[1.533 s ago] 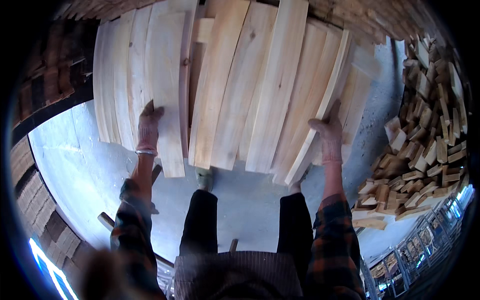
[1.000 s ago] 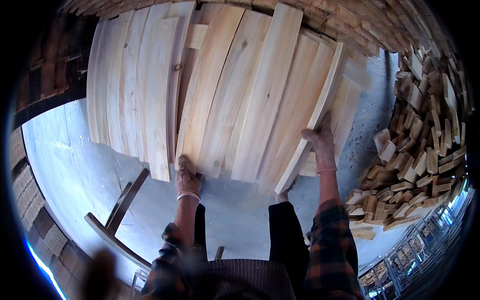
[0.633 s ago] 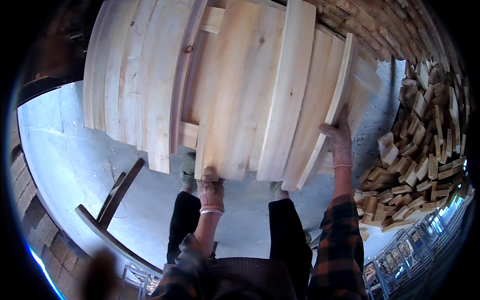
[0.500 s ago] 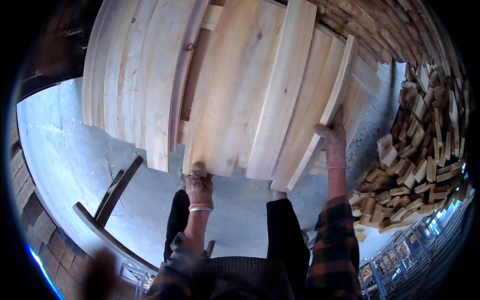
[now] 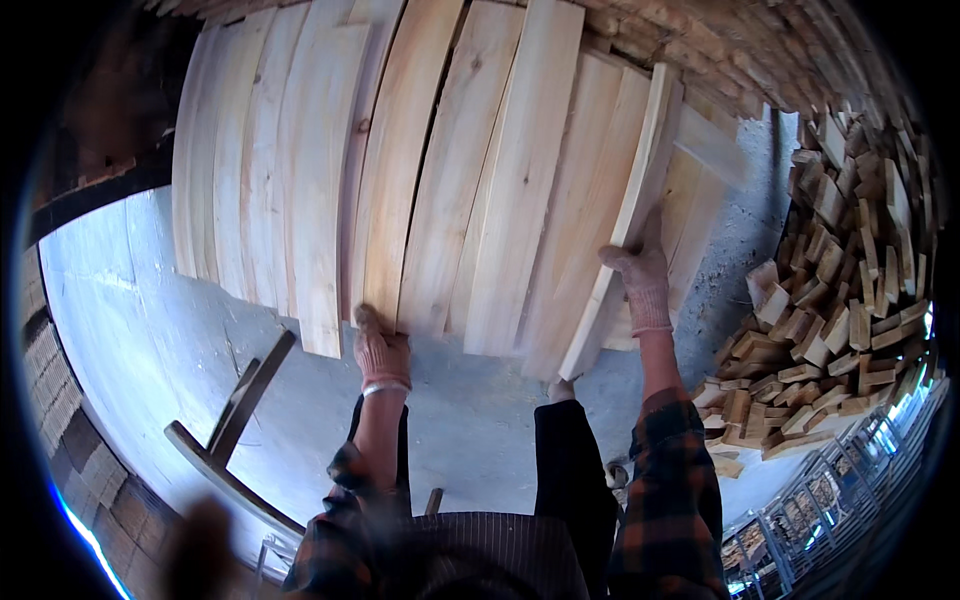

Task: The person repeatedly picks up wooden planks from a nearby pile and places them onto a growing stack on a workbench. The person wears gloves and handles the planks one by one, aligning them as they build the stack.

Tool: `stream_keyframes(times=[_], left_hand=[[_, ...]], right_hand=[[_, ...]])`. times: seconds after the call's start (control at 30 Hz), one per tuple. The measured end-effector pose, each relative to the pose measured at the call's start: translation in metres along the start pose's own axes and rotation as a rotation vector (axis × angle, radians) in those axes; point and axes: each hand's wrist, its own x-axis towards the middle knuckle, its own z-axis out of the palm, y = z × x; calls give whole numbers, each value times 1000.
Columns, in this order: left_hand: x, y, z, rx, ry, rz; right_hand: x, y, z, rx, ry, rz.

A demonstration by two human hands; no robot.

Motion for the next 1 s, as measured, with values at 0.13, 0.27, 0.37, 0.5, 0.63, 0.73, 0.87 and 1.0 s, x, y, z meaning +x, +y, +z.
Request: stream_keyframes(times=[0.13,0.27,0.37,0.5,0.63,0.73,0.87,1.0], left_hand=[[-12,-7,-13,-534,-197,-423],[-23,-3,12,-381,-251,-341],[-23,-4,21,-317,-196,-315],[-32,3,24,-326,-150,-294],[-37,12,24,-283,-100,-361],[-55,31,-5,-79,-173,-228],[-18,98,-26,164,-58,395],[64,158,-20,1011,16,890]], right_hand=[[19,34,-50,-315,231,-8],[18,41,-34,-509,286,-81],[20,31,-25,-648,203,-91],[18,6,4,-763,259,-431],[-9,-72,144,-841,49,-306],[-1,-106,152,-1099,15,-23],[-17,-104,97,-637,-44,14],[-37,-43,7,-5,58,-50]])
